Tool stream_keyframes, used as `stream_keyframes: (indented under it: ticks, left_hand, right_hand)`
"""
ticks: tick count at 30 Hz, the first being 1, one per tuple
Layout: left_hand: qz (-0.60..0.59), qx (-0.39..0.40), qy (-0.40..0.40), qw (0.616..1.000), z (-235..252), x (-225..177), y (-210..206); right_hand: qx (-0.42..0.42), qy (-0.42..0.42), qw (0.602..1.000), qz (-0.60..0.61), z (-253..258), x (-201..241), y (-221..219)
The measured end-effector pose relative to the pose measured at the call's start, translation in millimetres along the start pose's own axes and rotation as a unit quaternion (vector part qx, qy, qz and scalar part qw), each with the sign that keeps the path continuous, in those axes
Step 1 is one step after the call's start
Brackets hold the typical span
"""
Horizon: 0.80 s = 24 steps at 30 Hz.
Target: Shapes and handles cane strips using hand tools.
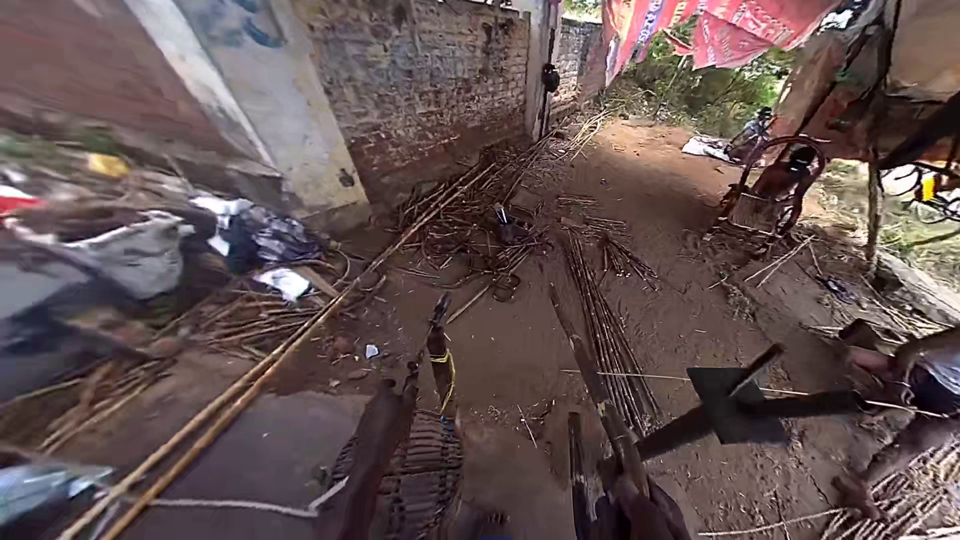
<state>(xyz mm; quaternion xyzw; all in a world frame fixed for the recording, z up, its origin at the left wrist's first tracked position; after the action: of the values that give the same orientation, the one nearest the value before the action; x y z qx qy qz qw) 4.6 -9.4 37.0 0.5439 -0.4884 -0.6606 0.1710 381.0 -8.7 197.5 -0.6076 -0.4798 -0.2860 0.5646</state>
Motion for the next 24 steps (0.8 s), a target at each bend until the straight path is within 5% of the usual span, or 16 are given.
stream_keyframes:
  ticks: [6, 10, 18, 24]
  left_hand:
    - [0.081, 0.034, 0.021, 0.996, 46, -10, -26]
    - [0.116, 0.036, 0.028, 0.992, 62, -19, -33]
    - [0.102, 0.017, 0.045, 0.994, 75, -24, -45]
    - [0.07, 0.045, 0.087, 0.993, 77, -26, -35]
  right_hand:
    - [0.036, -0.081, 0.994, -0.059, 91, -32, -96]
    - [0.11, -0.049, 0.982, -0.144, 150, -62, -147]
    - [0.149, 0.024, 0.914, -0.377, 258, -126, -207]
    - [0.143, -0.001, 0.924, -0.356, 269, -127, -206]
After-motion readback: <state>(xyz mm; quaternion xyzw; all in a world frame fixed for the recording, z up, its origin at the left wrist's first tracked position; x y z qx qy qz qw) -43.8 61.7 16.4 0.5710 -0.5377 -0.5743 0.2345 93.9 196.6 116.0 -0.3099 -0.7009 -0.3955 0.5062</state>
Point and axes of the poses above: each hand's wrist, its own z-axis towards the middle knuckle, its own y-axis out of the back of the hand, x = y × z, the point moved 5 cm from there along z, towards the middle knuckle, and after that the axes turned 14 degrees about -x, right-handed, at the moved point
